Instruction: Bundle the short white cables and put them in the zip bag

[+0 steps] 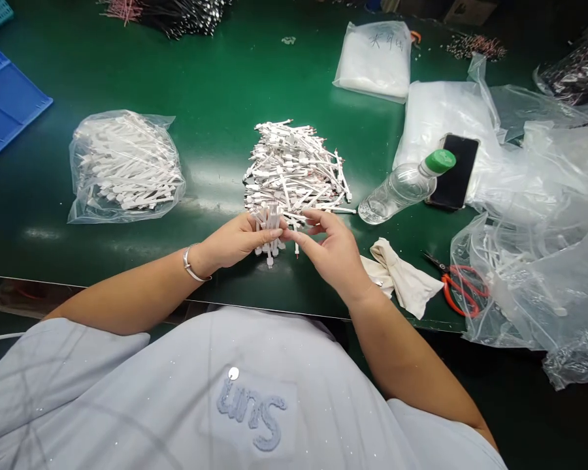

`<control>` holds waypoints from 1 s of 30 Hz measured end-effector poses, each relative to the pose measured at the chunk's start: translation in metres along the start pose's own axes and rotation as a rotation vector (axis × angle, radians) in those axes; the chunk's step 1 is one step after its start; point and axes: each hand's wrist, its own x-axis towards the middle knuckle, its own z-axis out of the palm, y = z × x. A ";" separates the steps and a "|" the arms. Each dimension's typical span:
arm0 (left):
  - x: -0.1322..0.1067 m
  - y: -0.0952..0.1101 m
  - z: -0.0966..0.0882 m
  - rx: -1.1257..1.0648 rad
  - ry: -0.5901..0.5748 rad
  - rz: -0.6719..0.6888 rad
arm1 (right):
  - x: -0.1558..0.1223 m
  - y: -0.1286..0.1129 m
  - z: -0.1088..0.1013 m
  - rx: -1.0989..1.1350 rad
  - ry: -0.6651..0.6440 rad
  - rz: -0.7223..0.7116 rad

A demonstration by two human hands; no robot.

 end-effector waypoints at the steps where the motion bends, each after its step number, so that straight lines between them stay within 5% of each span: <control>1: 0.000 -0.001 0.001 -0.022 -0.008 -0.017 | -0.002 0.000 0.001 -0.045 0.033 -0.056; 4: 0.000 -0.005 0.002 -0.141 -0.038 -0.116 | -0.002 -0.003 0.004 -0.070 0.033 -0.125; 10: 0.000 -0.011 0.003 -0.229 -0.118 -0.264 | 0.013 -0.005 0.021 0.160 -0.165 0.032; 17: -0.003 -0.003 0.004 -0.362 -0.074 -0.380 | 0.022 0.003 0.022 0.079 0.027 -0.084; 24: -0.001 -0.006 0.003 -0.294 -0.117 -0.352 | 0.017 0.003 0.018 0.057 -0.229 -0.061; 30: -0.001 -0.001 0.004 -0.369 -0.077 -0.376 | 0.015 0.006 0.022 0.137 -0.023 -0.092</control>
